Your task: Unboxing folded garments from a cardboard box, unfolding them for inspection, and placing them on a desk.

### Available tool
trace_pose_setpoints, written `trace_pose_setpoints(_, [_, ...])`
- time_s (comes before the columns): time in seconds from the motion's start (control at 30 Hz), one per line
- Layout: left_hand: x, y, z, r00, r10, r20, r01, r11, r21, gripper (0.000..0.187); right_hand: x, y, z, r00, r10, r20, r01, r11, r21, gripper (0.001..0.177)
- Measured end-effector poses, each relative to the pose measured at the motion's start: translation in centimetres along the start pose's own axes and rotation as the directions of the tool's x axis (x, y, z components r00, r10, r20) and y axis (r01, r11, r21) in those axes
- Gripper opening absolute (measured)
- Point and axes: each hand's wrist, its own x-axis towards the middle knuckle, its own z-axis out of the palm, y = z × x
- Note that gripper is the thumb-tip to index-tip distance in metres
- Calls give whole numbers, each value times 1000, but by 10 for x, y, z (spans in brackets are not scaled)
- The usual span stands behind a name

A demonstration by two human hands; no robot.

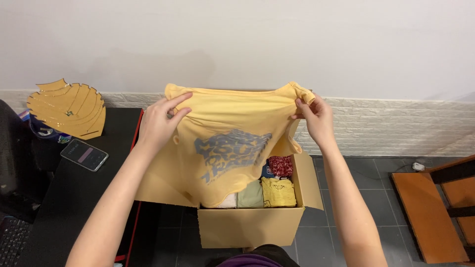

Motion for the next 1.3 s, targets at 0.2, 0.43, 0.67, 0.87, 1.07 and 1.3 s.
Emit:
trace_pose_setpoints(0.2, [-3,5,-2,997,-65,42,66,998,-14,38,13,7,-12,1000,-12,13,13,999,-52,15])
trace_pose_setpoints(0.43, [-13,37,-4,987,-142,78,159,944,-289,56,17,19,2,997,-33,75,34,999,-25,18])
trace_pose_setpoints(0.67, [-43,121,16,971,-51,234,134,924,-357,67,-23,-22,101,922,-159,353,139,987,81,14])
trace_pose_setpoints(0.87, [-75,102,18,983,-153,100,176,939,-295,34,-49,-32,156,839,-319,440,297,947,121,20])
trace_pose_setpoints(1.07, [-138,76,-43,840,-542,33,426,620,-658,36,-106,32,201,327,57,943,-154,988,-7,44])
trace_pose_setpoints(1.3, [-263,16,-55,838,-518,-171,156,528,-835,57,-165,7,283,64,-12,998,-60,998,16,38])
